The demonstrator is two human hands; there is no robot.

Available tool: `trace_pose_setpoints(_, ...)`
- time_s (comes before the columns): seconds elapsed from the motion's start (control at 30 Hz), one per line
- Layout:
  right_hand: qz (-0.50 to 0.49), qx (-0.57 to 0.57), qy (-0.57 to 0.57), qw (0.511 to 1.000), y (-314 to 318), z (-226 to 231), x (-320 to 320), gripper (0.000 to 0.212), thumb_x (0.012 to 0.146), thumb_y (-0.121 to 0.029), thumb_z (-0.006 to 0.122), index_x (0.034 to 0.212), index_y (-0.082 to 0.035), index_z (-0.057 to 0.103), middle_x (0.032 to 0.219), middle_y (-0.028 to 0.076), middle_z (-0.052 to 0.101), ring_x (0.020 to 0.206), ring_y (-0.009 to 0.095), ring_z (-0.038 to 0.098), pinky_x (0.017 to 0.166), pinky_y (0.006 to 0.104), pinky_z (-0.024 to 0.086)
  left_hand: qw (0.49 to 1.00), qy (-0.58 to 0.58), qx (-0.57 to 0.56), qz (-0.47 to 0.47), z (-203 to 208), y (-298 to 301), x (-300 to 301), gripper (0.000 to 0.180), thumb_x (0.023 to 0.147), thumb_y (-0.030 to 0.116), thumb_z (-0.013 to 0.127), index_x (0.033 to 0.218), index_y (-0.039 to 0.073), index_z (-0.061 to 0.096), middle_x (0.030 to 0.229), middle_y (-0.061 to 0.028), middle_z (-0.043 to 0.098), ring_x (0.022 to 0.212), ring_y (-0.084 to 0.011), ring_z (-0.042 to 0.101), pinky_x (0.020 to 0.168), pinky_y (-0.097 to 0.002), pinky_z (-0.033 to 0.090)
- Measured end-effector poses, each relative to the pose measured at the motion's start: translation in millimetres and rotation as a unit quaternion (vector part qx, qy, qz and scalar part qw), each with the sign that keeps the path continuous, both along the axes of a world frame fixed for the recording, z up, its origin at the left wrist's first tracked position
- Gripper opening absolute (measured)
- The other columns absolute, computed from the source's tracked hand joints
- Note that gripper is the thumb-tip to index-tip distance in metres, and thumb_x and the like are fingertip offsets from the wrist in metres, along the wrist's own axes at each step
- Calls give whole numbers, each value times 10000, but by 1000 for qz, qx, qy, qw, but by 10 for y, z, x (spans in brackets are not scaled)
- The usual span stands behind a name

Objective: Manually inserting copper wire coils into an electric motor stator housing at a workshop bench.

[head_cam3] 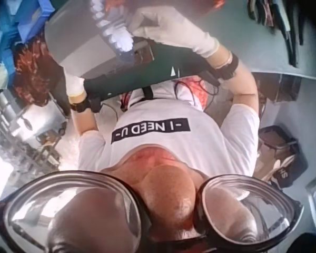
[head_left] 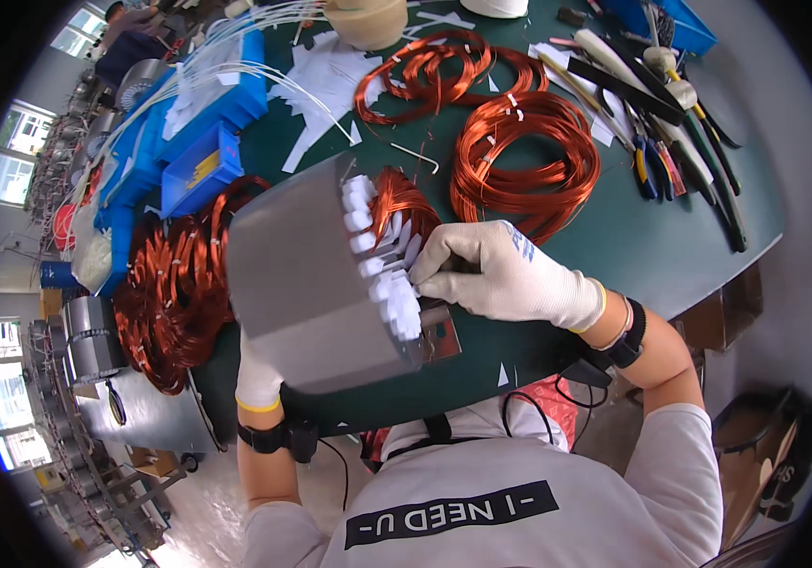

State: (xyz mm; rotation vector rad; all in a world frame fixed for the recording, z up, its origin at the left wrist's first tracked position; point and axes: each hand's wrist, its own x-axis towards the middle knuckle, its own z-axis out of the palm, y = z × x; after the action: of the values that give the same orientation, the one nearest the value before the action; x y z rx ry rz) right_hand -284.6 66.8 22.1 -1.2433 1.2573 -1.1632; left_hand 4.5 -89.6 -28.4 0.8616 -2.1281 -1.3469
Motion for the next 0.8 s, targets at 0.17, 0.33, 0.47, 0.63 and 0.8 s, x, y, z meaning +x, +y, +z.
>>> trace_pose_setpoints(0.17, -112, 24, 92, 989, -11, 455, -485, 239, 872, -131, 666, 1078, -10, 667, 835, 15, 660, 628, 71, 613, 570, 231, 508, 996, -66, -63, 13, 535, 116, 19, 353, 840, 225, 698, 1065, -39, 630, 839, -35, 643, 714, -88, 558, 671, -244, 459)
trace_pose_setpoints(0.33, -157, 54, 514, 842, -304, 151, -1515, 269, 907, -241, 583, 1052, -35, 676, 936, 114, 683, 857, 260, 644, 807, 363, 506, 994, 15, -15, 110, 978, 241, -65, 242, 913, 110, 595, 1088, -50, 647, 831, -58, 666, 721, -95, 586, 683, -236, 476)
trace_pose_setpoints(0.47, -102, 68, 484, 866, -369, 118, -1447, 261, 871, -232, 633, 1047, -43, 670, 962, 119, 677, 907, 256, 629, 839, 351, 481, 995, -11, -91, 24, 975, 264, -22, 232, 909, 91, 592, 1085, -48, 653, 839, -60, 682, 718, -93, 599, 676, -240, 484)
trace_pose_setpoints(0.63, -263, -146, 520, 799, 19, 457, -1443, 170, 885, -99, 581, 1014, -1, 632, 915, 160, 654, 836, 304, 629, 767, 360, 493, 998, -12, -45, 36, 1065, 235, 208, 206, 911, 47, 583, 1085, -33, 659, 870, -64, 690, 731, -85, 598, 642, -224, 478)
trace_pose_setpoints(0.8, -331, -389, 599, 616, 311, 1096, -969, 234, 879, 38, 552, 1061, -53, 668, 1004, 127, 663, 901, 316, 624, 813, 349, 508, 966, 142, -215, -14, 1536, 194, -38, 200, 916, 4, 545, 1079, -46, 648, 975, -71, 663, 819, -106, 590, 741, -239, 478)
